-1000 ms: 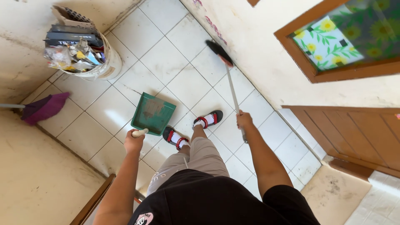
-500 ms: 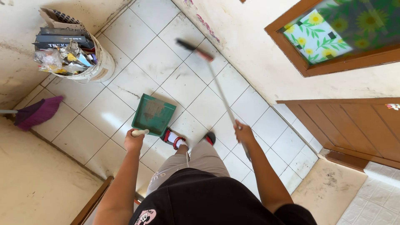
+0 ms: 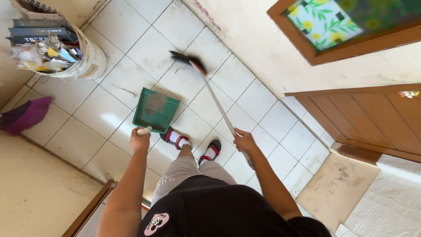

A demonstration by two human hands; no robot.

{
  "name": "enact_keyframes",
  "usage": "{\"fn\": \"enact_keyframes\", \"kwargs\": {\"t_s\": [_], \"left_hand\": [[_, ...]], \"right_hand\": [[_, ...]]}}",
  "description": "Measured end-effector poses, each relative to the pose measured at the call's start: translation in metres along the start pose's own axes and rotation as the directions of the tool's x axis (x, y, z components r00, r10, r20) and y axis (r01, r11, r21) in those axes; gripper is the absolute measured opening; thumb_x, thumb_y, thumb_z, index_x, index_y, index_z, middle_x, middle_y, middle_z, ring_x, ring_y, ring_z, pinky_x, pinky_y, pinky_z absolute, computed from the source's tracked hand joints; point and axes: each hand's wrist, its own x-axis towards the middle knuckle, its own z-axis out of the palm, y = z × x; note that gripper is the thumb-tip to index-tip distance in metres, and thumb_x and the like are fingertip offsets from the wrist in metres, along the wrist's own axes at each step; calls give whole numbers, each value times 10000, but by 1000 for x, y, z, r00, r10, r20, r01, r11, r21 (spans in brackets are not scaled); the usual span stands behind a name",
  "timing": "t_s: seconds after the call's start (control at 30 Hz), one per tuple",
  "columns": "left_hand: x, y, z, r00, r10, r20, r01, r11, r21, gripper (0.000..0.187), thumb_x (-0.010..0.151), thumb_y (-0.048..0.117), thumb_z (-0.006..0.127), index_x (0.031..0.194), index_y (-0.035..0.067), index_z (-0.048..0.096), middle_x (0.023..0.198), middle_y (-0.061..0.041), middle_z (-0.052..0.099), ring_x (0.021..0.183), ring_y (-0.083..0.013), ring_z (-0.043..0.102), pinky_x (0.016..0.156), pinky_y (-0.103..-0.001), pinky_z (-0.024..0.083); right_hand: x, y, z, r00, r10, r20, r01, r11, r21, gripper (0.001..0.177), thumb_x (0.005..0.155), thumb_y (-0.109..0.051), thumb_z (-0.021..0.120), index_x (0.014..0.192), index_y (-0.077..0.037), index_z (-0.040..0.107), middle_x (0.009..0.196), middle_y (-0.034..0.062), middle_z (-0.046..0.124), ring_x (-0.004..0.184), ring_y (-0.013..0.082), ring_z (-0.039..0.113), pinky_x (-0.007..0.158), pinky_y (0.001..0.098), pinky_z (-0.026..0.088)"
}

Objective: Sweeping a tiled floor using a broom and a dustpan and emptying trash into a bin.

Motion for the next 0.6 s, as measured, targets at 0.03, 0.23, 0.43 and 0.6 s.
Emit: {"fn": "enact_keyframes", "kwargs": {"t_s": [0.03, 0.23, 0.43, 0.6], "left_hand": [[-4, 2, 3, 1000, 3, -2, -3, 1000, -3, 408, 767, 142, 834, 1142, 158, 674, 1106, -66, 729, 999, -249, 701, 879, -400, 561], [-42, 9, 15, 999, 39, -30, -39, 999, 2, 401, 777, 138, 828, 1148, 184, 682, 1115, -59, 720, 1000, -251, 689, 874, -404, 556], [-74, -1, 31, 998, 63, -30, -62, 997, 42, 402, 780, 135, 827, 1150, 172, 672, 1112, -69, 722, 981, -263, 695, 870, -412, 559], [-84, -14, 52, 997, 68, -25, -68, 998, -4, 378, 788, 138, 814, 1138, 168, 673, 1099, -65, 729, 959, -255, 706, 852, -400, 569]], "right_hand": [[2, 3, -12, 1000, -4, 0, 4, 1000, 1, 460, 983, -196, 619, 1439, -165, 561, 578, 20, 508, 416, 118, 394, 373, 310, 348], [31, -5, -52, 990, -131, -62, 116, 974, -194, 504, 993, -220, 646, 1489, -199, 556, 612, 35, 556, 439, 126, 475, 401, 315, 431], [124, 20, -56, 974, -93, -208, 55, 982, -182, 418, 1012, -182, 566, 1427, -157, 610, 628, 9, 575, 457, 139, 530, 441, 338, 488], [34, 68, -60, 995, -82, -50, 68, 970, -234, 494, 996, -193, 599, 1482, -136, 535, 614, 37, 563, 437, 135, 507, 427, 312, 445]]}}
